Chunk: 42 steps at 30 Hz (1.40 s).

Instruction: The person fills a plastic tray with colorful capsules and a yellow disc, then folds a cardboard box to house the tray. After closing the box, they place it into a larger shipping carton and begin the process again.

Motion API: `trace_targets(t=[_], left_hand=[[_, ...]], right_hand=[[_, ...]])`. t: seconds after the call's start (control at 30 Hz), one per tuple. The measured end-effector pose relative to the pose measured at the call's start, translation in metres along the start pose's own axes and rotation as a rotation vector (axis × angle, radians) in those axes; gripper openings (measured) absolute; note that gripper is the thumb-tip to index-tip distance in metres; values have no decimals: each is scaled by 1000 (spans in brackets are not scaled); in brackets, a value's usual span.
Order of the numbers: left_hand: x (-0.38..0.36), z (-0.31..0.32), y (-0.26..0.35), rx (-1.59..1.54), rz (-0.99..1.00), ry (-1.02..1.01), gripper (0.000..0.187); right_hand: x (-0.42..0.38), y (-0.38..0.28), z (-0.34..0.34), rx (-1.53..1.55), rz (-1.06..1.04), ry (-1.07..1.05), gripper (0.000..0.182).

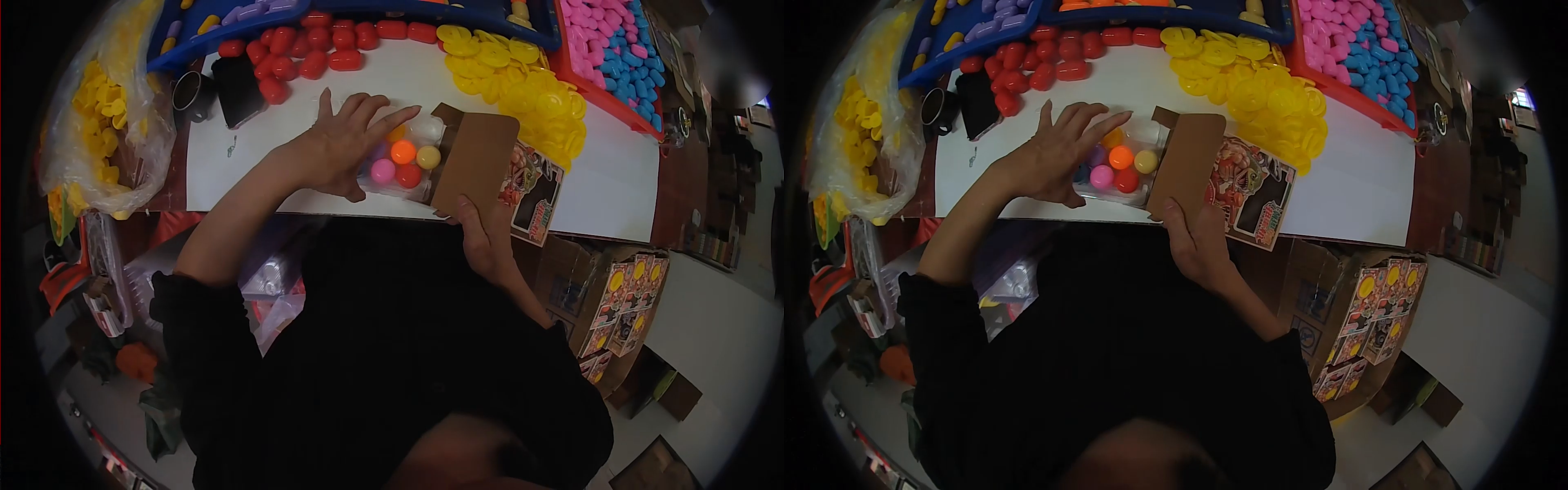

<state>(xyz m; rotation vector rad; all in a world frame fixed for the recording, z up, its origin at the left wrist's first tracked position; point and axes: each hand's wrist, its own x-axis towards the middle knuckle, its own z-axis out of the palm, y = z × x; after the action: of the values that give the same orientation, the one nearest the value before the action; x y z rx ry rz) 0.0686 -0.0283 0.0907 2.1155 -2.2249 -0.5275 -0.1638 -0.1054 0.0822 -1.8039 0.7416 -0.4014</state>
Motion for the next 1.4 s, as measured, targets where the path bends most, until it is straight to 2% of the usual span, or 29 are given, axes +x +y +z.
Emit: trace_targets(t=[0.1, 0.3, 0.37, 0.43, 0.5, 0.6, 0.67, 0.7, 0.77, 0.8, 0.87, 0.9, 0.93, 1.0, 1.07, 1.13, 1.17, 1.23, 1.27, 1.33, 1.4], left_hand=[[-1, 0, 4, 94, -15, 14, 122], [-5, -7, -8, -110, 34, -73, 120], [-7, -5, -5, -97, 87, 52, 117], [-4, -4, -2, -70, 86, 19, 118], [-2, -3, -3, -39, 89, -11, 121], [-4, 3, -17, -66, 190, 104, 125], [-6, 4, -28, -240, 292, 180, 124], [-7, 8, -30, -237, 281, 178, 124], [-11, 15, -35, -459, 270, 356, 110], [-16, 13, -38, -454, 250, 355, 110], [-25, 6, -45, -495, 102, 510, 84], [-33, -1, -45, -462, -13, 532, 57], [-41, -2, -51, -459, -30, 533, 57], [-58, -2, -64, -389, -216, 234, 39], [-66, 0, -60, -390, -244, 238, 32], [-65, -1, -58, -618, -366, -17, 25], [-63, -1, -57, -613, -363, -22, 25], [-57, 2, -57, -1012, -516, -84, 25], [-55, 3, -61, -1009, -513, -90, 25], [-54, 8, -77, -1232, -532, -172, 31], [-57, 15, -83, -1234, -528, -192, 30]], right_hand=[[1, 3, -3, -12, 20, -84, 23], [-1, 1, -3, -23, 30, -93, 25], [-3, -5, -1, 32, 7, -80, 21], [-1, -7, 3, 87, -20, -73, 17], [3, -7, 7, 38, -44, -161, 15], [11, -13, 22, 80, -80, -194, 13], [15, -14, 33, 94, -103, -225, 11], [16, -13, 37, 105, -122, -253, 10], [20, -12, 43, 95, -147, -269, 10], [22, -12, 46, 79, -171, -277, 9], [23, -13, 48, 139, -157, -300, 9], [23, -12, 48, 187, -135, -303, 8], [23, -13, 48, 194, -137, -319, 8], [23, -13, 48, 226, -102, -303, 8], [24, -11, 47, 219, -115, -314, 8], [24, -9, 47, 213, -124, -311, 8], [24, -7, 48, 211, -149, -304, 8], [25, -7, 47, 210, -169, -290, 7], [25, -10, 46, 175, -182, -299, 7], [25, -13, 44, 141, -192, -305, 8], [25, -13, 45, 164, -184, -317, 9]])
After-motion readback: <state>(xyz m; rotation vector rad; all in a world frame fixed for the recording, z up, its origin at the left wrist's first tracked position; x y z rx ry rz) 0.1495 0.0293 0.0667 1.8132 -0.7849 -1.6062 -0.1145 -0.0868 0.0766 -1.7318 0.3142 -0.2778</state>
